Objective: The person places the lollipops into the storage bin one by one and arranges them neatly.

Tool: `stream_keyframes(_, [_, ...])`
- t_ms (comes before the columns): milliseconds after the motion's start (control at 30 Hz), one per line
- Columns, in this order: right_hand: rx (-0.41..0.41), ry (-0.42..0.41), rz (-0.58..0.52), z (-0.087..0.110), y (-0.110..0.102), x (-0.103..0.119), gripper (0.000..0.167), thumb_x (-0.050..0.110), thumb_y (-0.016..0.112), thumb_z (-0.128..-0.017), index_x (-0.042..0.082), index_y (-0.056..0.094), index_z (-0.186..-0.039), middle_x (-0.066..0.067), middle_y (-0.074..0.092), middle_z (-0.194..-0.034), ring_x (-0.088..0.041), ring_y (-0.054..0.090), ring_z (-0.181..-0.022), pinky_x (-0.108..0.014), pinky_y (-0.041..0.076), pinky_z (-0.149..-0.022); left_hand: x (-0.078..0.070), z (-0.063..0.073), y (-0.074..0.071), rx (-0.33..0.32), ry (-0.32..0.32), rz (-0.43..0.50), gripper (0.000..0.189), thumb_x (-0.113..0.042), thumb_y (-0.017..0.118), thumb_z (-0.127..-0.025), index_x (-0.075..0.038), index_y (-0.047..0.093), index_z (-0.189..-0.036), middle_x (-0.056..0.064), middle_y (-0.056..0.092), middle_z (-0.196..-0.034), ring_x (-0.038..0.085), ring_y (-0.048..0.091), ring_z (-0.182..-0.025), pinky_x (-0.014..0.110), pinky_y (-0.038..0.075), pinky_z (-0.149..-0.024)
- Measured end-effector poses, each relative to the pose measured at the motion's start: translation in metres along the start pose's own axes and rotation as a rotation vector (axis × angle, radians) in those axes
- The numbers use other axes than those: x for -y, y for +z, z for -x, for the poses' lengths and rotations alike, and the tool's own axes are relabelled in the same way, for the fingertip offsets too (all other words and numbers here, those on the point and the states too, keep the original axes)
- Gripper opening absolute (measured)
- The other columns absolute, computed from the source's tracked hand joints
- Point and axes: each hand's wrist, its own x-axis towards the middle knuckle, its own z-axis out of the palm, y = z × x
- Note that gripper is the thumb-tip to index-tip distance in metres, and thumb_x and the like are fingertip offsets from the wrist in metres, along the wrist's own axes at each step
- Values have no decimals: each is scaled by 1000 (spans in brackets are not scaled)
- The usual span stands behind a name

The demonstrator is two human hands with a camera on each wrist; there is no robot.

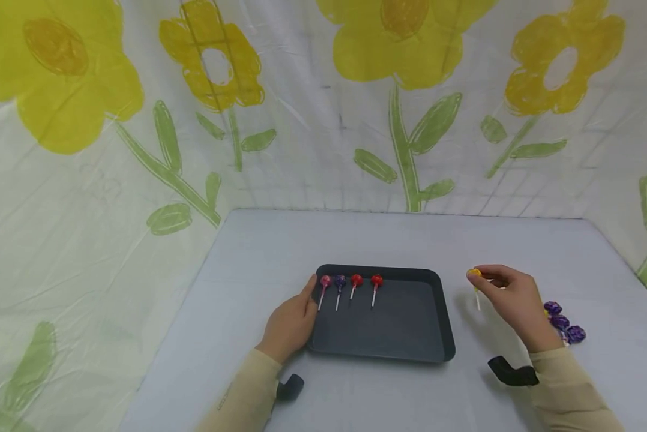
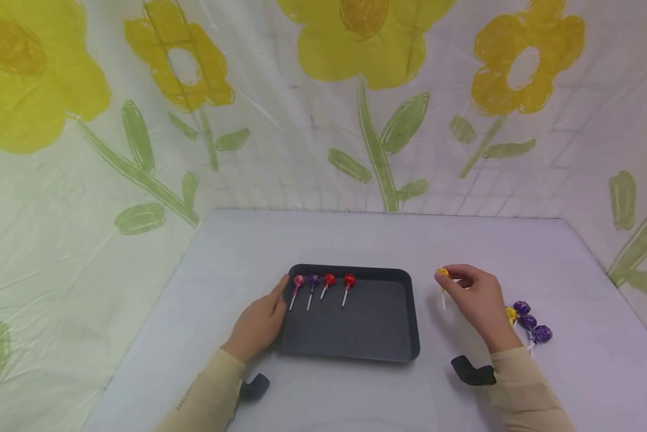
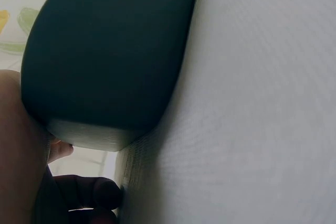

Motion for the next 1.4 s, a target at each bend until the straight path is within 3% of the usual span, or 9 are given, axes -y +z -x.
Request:
stream_keyframes(267, [7,-33,-22,-3,10,10,48,43,76,-96,3,76,-123,-17,75,-113,1,59,-80,-26,48,-62,1,0,1,12,-12,5,57,-26,45,-107,-20,41,-163,-1,49,-67,16,46,-61,36,43,-63])
stream_keyframes(700, [68,-71,-20,-7,28,26,44,39,74,-98,3,75,-122,-17,74,-115,-18,62,-88,-30,50,-63,3,0,2,18,-12,4,57,-25,43,-107,-20,41,-164,-1,47,-66,15,43,-58,34,40,-60])
stream_keyframes(1400, [141,-127,-91,-19,55,58,36,31,79,-95,3,78,-117,-13,78,-105,-16,64,-74,-29,50,-63,3,-2,1,15,-3,9,57,-26,44,-107,-20,41,-164,-1,50,-67,16,46,-61,35,43,-63])
